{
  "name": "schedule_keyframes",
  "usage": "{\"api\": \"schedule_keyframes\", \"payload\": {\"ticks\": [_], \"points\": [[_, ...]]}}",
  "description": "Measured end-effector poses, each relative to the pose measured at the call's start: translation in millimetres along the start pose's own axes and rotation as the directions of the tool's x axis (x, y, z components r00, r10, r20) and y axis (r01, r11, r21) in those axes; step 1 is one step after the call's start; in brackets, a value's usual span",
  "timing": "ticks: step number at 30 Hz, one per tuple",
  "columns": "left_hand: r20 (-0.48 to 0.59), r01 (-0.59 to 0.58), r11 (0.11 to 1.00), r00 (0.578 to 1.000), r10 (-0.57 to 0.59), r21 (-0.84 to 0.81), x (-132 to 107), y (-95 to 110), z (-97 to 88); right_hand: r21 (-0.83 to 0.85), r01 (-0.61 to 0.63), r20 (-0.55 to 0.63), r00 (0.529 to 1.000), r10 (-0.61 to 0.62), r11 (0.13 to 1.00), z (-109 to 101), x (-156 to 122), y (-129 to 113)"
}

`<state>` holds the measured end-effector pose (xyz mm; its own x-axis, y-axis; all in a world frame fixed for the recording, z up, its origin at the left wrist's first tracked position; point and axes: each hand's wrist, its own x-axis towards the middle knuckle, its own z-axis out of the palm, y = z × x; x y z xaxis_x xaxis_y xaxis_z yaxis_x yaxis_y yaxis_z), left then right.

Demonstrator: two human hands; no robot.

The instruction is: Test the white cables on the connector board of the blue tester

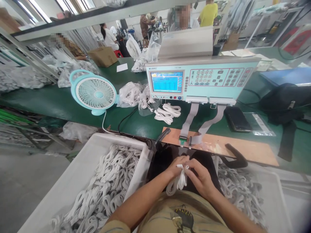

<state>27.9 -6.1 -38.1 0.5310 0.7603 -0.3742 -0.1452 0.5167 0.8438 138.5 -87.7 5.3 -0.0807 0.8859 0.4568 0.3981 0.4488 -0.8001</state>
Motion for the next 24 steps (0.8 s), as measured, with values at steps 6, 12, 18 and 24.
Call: {"api": "schedule_keyframes", "payload": {"ticks": [6,12,18,24], "points": [[-0.011,-0.296,0.822,0.939,0.344,0.486,-20,12,-14.4,0.439,-0.352,-0.102,0.895,0.435,0.827,6,5,28],[0.224,-0.548,0.639,0.825,0.519,0.54,-33,28,-12.8,0.534,-0.451,-0.097,0.808,0.581,0.715,5,14,40],[0.192,-0.548,0.647,0.821,0.538,0.531,-25,25,-14.3,0.522,-0.456,-0.192,0.76,0.621,0.721,8,22,39],[-0.012,-0.422,0.802,0.882,0.471,0.423,-17,22,-14.0,0.536,-0.459,-0.25,0.715,0.653,0.708,15,25,33]]}}
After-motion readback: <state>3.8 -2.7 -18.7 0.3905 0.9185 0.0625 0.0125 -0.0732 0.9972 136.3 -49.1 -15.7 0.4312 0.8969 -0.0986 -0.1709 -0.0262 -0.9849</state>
